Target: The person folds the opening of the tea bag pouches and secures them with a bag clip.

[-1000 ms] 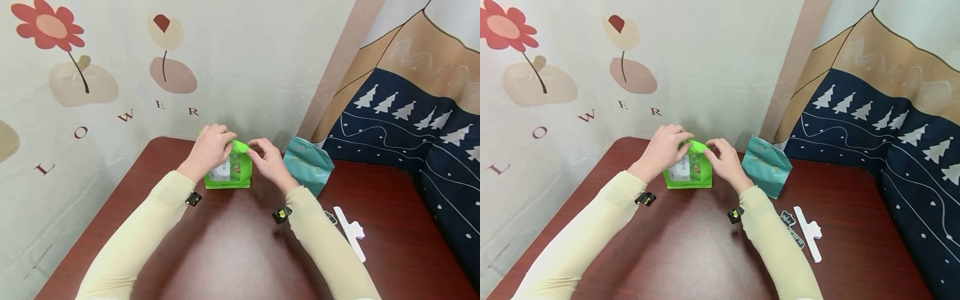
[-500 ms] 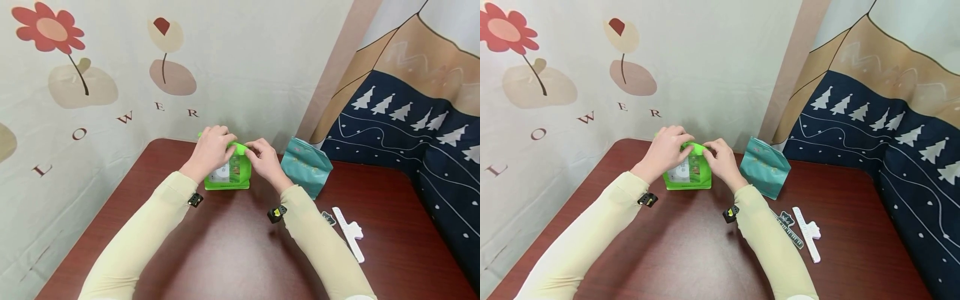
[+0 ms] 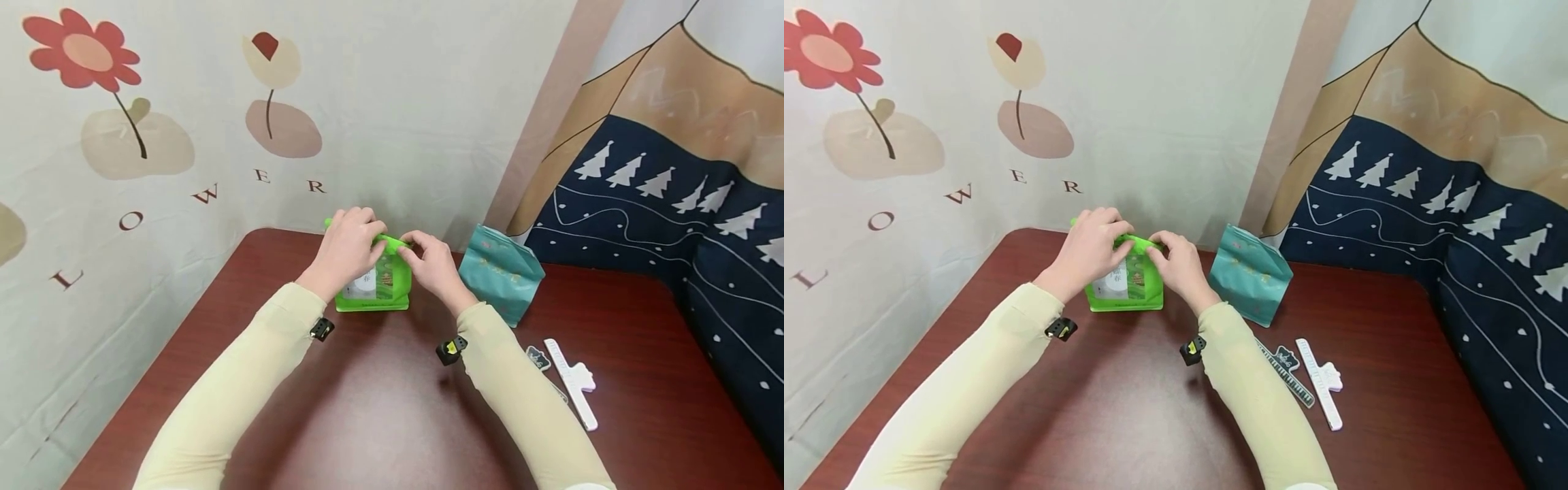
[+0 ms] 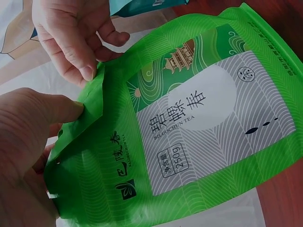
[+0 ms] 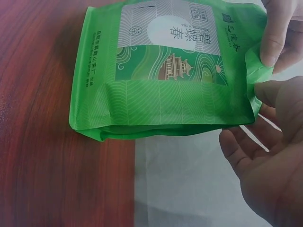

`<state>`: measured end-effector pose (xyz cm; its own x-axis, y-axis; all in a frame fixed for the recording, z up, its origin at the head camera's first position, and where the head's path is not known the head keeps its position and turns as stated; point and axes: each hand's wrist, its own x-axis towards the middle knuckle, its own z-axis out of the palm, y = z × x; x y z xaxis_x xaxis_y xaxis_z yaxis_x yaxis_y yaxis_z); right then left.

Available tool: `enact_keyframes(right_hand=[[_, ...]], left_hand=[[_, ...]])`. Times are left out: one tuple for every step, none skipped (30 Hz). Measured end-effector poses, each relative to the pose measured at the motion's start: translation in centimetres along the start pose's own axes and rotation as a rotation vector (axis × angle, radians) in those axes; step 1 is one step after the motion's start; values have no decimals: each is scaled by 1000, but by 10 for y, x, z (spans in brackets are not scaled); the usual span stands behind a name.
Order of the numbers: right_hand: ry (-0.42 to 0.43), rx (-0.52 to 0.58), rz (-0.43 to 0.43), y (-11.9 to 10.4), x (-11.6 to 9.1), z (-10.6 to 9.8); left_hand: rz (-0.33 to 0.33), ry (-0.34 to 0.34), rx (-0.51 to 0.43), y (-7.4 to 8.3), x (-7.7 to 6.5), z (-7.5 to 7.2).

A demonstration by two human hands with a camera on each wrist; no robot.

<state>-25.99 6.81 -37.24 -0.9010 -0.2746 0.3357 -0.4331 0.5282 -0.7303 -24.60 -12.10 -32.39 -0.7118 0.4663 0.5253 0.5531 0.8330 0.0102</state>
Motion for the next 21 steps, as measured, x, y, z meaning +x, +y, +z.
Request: enact_keyframes(right_hand=[[-1,2,10,0,0,0],[1,4,17,1,-1,0],[5,2,21,1,-1,0],[8,2,21,1,-1,0],[10,4,21,2,0,0],[11,6,24,2,0,0],[10,9,24,2,0,1],[9,13,26,2,0,1],[9,17,28,2,0,2],[9,22,29,2,0,2],[12,25,30,2,0,3],[15,28,31,2,0,3],[19,31,31,2,0,3],[22,34,29,2,0,4],[25,37,26,2,0,4],[27,39,23,2,0,4],[27,42,20,1,0,4],[27,46,16,1,0,4],[27,48,12,1,0,4],[27,50,10,1,0,4],[27,51,9,2,0,4]], left_hand=[[1,4,-1,0,0,1],[1,8,-1,0,0,2],[2,12,-1,1,0,3],[3,17,2,1,1,4],[4,23,3,1,1,4],[4,26,4,0,1,5],[4,29,7,0,1,5],[4,33,10,0,1,6],[4,39,10,0,0,6],[4,44,11,0,0,7],[3,50,13,0,0,7],[3,56,14,0,0,8],[3,62,13,0,1,9],[2,68,16,0,1,9],[1,73,17,0,1,10],[-1,77,20,0,1,11],[-3,80,23,-1,2,11],[-7,81,26,-1,2,12],[-10,80,28,-1,2,13],[-13,79,31,-1,2,14],[-16,78,31,-1,2,15]])
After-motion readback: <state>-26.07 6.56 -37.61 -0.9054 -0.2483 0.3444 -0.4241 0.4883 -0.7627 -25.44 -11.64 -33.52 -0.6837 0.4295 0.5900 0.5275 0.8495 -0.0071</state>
